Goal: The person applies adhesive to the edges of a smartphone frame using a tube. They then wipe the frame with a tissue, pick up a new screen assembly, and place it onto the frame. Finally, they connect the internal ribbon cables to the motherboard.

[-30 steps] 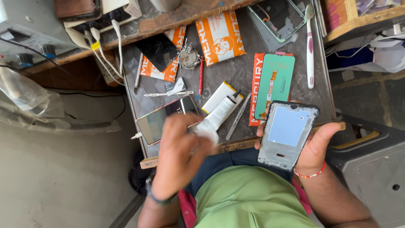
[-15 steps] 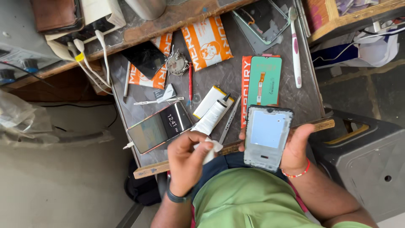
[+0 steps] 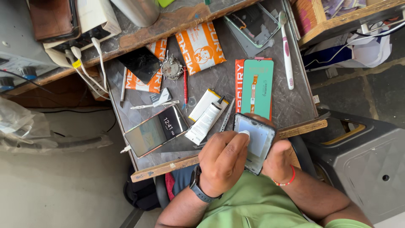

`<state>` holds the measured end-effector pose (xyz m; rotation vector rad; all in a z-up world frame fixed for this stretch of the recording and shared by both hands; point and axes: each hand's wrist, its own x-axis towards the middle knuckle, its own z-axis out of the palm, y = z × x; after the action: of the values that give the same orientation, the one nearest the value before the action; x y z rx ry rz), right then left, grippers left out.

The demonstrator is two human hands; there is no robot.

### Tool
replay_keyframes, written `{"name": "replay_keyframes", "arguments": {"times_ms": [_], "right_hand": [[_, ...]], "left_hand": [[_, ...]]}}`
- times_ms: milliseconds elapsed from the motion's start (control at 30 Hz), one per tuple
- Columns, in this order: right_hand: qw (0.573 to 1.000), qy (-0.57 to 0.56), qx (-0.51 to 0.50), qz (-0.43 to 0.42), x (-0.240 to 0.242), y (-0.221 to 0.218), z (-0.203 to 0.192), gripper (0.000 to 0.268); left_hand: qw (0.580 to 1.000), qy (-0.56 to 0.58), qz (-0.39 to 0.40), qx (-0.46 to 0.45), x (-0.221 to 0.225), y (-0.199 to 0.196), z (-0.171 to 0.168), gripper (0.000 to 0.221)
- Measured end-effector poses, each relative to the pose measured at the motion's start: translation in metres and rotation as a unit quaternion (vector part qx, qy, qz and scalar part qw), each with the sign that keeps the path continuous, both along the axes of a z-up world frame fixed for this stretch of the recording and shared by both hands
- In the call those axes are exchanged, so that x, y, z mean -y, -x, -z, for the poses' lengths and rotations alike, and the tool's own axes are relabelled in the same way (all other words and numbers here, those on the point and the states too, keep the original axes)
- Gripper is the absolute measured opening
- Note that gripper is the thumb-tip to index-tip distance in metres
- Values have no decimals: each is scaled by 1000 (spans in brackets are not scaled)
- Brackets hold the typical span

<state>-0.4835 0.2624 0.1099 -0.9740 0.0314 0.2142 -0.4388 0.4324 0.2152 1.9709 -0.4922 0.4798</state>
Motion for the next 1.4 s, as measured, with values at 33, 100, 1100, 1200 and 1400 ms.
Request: {"name": "replay_keyframes", "arguments": {"times_ms": [33,100,1100,1200,1400], "right_hand": [[999,18,29,7,-2,1,0,97],[995,55,86,19,-5,2,0,85],[981,80,178,4,-4,1,-5,74],[985,57,161,-8,-2,1,-5,76],[983,65,170,-3,-1,1,-2,75]], "left_hand": [[1000,-5,-4,15,2,-1,0,35],[1000,-10,-13,23,6,-2,0,38],[999,-26,5,34,10,2,1,45],[999,-32,10,31,9,2,1,45],[999,-26,16,32,10,2,1,44]]}}
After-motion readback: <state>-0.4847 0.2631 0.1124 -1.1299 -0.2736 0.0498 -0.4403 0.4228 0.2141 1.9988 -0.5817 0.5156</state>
